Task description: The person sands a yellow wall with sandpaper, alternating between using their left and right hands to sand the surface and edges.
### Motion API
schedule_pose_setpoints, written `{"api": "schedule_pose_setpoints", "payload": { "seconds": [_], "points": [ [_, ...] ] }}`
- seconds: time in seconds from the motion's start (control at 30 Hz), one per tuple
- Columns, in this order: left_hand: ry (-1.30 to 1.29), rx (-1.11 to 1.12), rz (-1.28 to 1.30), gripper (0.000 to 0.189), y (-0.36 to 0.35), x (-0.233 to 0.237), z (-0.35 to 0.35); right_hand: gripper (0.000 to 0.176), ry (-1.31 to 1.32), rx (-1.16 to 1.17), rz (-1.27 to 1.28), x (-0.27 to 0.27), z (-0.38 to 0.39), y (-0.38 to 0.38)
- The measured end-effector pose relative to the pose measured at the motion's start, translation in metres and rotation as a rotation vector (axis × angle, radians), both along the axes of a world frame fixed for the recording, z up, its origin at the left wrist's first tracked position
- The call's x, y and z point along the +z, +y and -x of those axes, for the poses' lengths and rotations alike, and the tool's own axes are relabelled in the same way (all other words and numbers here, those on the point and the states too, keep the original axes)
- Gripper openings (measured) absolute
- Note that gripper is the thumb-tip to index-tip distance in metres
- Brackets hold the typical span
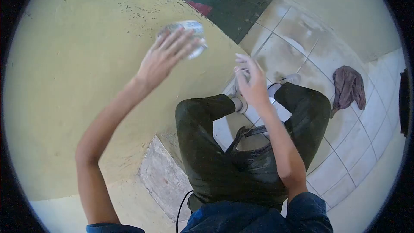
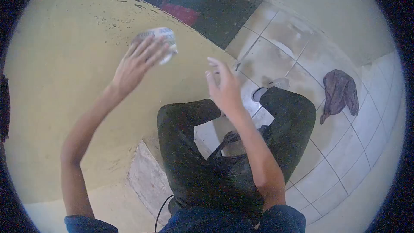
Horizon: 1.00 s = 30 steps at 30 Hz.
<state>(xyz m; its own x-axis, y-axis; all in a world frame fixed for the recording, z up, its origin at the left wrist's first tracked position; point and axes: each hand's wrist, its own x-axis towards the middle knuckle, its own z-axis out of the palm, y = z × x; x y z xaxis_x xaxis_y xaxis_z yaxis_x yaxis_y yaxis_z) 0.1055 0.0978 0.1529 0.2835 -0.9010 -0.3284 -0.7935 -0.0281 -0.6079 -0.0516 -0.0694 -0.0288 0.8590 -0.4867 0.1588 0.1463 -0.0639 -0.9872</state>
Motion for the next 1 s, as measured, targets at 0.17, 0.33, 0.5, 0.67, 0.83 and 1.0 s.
{"api": "schedule_pose_setpoints", "payload": {
  "seconds": [0.17,0.33,0.5,0.67,0.83,1.0],
  "points": [
    [-0.326,0.024,-0.25,0.067,0.02,-0.037,-0.059,0.036,0.204,0.043,0.156,-0.03,0.002,-0.024],
    [-0.426,0.128,-0.232,0.062,-0.007,-0.075,-0.05,0.039,0.266,0.197,0.246,-0.031,0.013,-0.024],
    [-0.338,-0.027,-0.153,0.063,0.008,-0.064,-0.075,0.045,0.439,0.426,0.387,-0.037,0.032,-0.026],
    [-0.284,0.046,0.13,0.064,0.018,-0.02,-0.073,0.049,0.499,0.468,0.45,-0.049,0.036,-0.033],
    [-0.264,0.191,-0.049,0.063,0.016,-0.059,-0.07,0.05,0.464,0.422,0.425,-0.04,0.031,-0.035],
    [0.065,-0.035,-0.145,0.064,0.019,-0.098,-0.092,0.049,0.415,0.37,0.411,-0.049,0.034,-0.036]
  ]
}}
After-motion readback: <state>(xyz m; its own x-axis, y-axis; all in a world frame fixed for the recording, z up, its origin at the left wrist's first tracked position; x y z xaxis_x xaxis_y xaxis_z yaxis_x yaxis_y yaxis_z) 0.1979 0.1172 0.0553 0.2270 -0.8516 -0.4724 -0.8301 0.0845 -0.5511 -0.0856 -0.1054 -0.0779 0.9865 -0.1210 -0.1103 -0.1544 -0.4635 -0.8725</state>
